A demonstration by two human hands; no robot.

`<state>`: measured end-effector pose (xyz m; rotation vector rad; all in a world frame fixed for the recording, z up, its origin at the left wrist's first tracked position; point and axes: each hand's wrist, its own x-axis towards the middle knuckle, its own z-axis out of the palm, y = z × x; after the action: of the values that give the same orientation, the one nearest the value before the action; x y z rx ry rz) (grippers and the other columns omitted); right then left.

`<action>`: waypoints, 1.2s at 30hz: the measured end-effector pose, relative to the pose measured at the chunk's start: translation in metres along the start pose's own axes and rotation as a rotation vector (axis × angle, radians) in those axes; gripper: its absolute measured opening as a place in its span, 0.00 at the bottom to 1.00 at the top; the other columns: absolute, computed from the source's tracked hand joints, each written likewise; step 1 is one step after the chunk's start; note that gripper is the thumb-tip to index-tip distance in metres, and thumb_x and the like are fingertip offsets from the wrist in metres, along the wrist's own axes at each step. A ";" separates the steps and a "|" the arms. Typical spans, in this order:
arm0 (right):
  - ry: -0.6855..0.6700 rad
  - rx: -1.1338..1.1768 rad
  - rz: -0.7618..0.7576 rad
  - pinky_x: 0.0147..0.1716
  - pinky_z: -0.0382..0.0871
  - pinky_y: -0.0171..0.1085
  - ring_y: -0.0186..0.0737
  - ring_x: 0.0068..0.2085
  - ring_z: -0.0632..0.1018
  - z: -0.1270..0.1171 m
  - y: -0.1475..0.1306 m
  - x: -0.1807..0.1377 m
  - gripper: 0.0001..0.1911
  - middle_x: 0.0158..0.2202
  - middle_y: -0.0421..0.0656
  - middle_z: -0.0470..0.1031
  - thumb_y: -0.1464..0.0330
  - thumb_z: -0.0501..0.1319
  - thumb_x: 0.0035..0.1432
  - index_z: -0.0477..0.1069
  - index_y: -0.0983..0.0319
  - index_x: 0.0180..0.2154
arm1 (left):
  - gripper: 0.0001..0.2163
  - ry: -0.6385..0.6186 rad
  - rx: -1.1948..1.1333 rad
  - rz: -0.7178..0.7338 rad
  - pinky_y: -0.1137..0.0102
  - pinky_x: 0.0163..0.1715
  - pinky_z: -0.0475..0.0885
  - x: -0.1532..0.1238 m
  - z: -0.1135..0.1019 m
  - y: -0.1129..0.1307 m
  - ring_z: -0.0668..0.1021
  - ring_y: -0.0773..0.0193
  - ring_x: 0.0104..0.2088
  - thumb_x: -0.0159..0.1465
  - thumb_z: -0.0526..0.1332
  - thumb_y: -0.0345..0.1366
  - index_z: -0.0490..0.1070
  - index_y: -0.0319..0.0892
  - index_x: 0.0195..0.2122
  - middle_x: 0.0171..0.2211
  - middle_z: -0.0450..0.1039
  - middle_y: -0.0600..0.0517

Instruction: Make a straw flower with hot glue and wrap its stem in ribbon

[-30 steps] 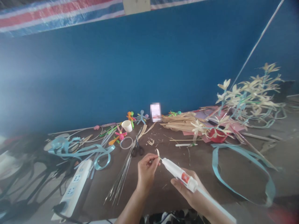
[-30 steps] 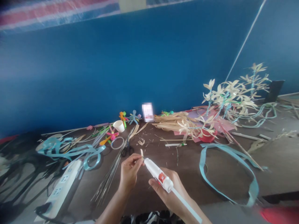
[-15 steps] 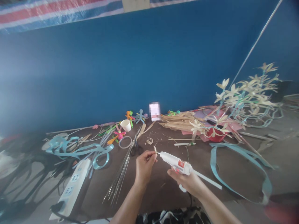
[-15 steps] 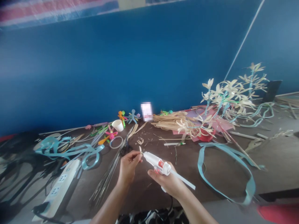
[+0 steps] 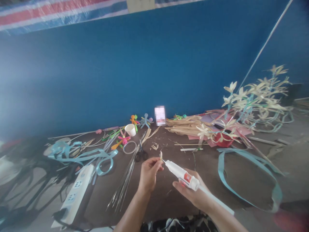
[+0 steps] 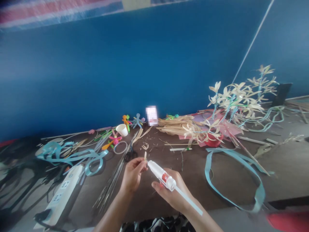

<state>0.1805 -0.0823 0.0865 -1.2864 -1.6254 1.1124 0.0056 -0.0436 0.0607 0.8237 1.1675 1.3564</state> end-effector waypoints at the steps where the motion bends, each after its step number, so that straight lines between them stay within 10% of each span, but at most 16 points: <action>1: -0.012 -0.001 0.008 0.21 0.65 0.31 0.35 0.23 0.70 -0.001 0.000 0.000 0.12 0.22 0.39 0.71 0.60 0.62 0.45 0.70 0.63 0.29 | 0.06 -0.009 0.011 0.006 0.75 0.24 0.66 0.000 0.000 0.000 0.70 0.72 0.21 0.48 0.63 0.34 0.73 0.36 0.26 0.23 0.71 0.52; 36: -0.040 -0.147 -0.092 0.21 0.59 0.30 0.31 0.22 0.64 -0.001 -0.010 0.000 0.11 0.20 0.37 0.65 0.61 0.60 0.46 0.65 0.62 0.23 | 0.06 0.020 0.129 0.097 0.75 0.24 0.67 -0.001 -0.004 -0.006 0.70 0.71 0.21 0.49 0.63 0.34 0.73 0.37 0.26 0.23 0.70 0.53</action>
<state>0.1779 -0.0834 0.0963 -1.2748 -1.8064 0.9839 0.0035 -0.0457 0.0545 0.9711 1.2547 1.3820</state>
